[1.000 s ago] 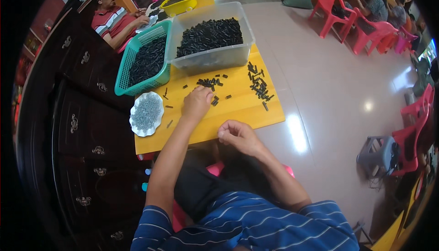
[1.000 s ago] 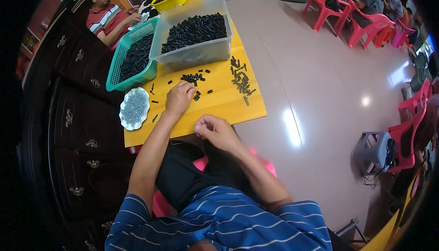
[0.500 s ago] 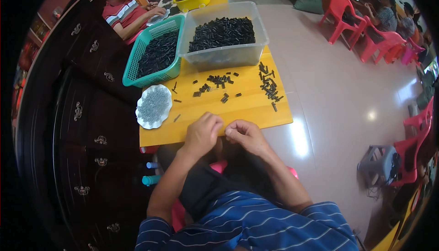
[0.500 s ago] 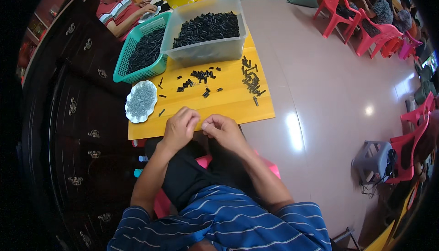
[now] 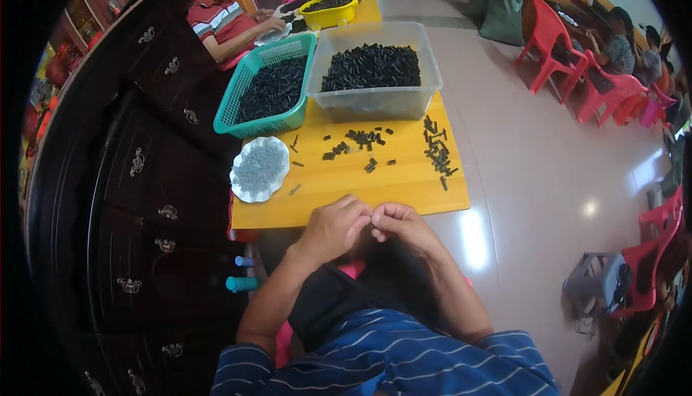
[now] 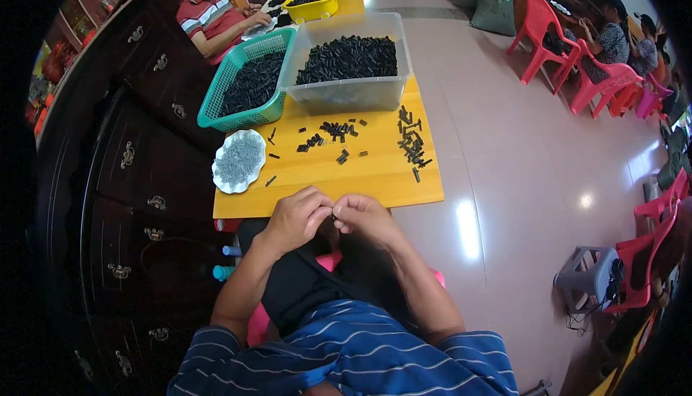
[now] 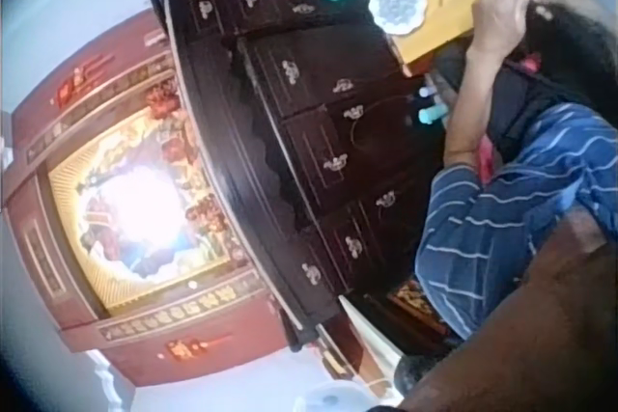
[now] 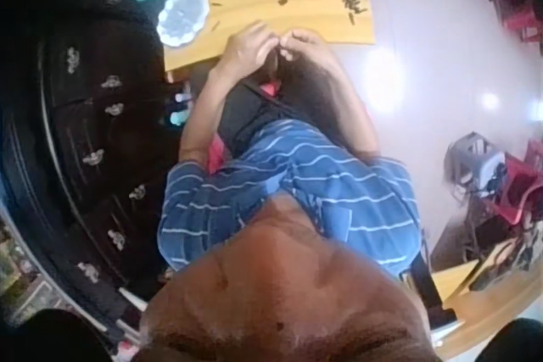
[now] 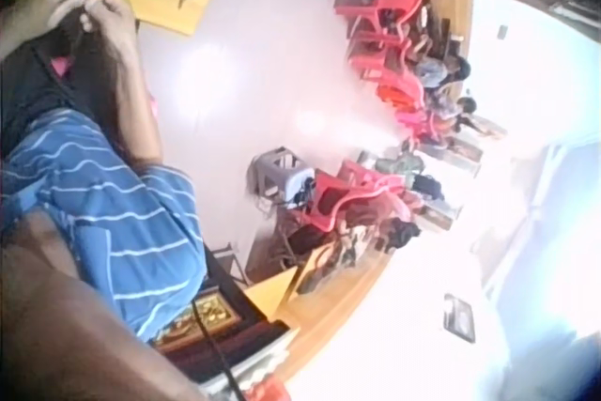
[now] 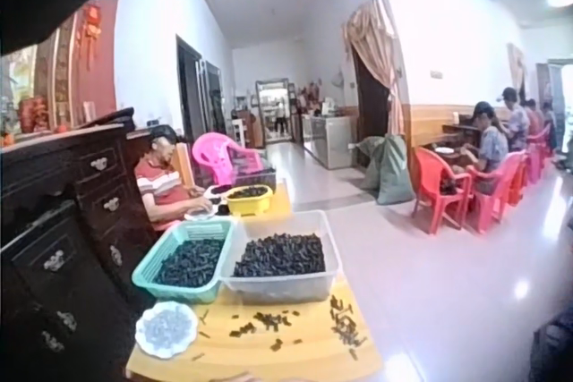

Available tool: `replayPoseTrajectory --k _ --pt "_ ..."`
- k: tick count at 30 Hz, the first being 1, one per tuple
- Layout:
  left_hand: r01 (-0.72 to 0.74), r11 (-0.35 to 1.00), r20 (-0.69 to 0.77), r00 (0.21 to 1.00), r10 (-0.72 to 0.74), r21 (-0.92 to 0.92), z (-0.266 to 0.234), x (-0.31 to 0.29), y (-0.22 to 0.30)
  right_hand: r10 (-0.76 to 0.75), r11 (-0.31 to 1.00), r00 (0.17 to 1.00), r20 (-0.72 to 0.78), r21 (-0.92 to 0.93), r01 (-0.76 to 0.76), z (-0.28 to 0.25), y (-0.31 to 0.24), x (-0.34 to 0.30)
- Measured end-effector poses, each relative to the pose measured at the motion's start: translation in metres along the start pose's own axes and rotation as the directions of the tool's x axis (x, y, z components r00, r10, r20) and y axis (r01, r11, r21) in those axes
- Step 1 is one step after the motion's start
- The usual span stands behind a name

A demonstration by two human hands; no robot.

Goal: The person assembles small components by picking up pins and plastic pieces from the table and fitting them together by hand.

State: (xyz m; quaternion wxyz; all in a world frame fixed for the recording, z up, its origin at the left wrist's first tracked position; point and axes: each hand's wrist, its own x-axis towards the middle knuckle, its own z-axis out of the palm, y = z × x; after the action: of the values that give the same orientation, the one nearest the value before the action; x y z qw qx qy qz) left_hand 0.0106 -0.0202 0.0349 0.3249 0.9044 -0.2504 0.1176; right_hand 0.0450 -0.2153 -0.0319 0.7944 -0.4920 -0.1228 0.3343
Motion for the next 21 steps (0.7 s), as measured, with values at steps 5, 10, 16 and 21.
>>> replayPoseTrajectory --k 5,10,16,21 --pt "0.058 0.99 -0.031 0.998 -0.063 -0.132 0.001 -0.005 0.0 0.056 0.996 0.998 0.01 0.064 -0.057 0.001 0.001 -0.003" --pt "0.193 0.946 -0.027 0.978 -0.207 -0.259 0.004 -0.009 0.012 0.031 0.996 0.999 -0.033 0.081 -0.028 0.004 0.003 -0.007" --pt "0.234 0.923 -0.077 0.96 -0.269 -0.305 0.012 -0.016 0.006 0.004 1.0 1.0 -0.016 0.021 -0.004 0.006 0.008 -0.009" --pt "0.288 0.892 -0.156 0.92 -0.359 -0.349 0.018 -0.015 -0.003 -0.069 0.997 0.995 -0.07 0.026 0.071 0.007 0.004 -0.001"
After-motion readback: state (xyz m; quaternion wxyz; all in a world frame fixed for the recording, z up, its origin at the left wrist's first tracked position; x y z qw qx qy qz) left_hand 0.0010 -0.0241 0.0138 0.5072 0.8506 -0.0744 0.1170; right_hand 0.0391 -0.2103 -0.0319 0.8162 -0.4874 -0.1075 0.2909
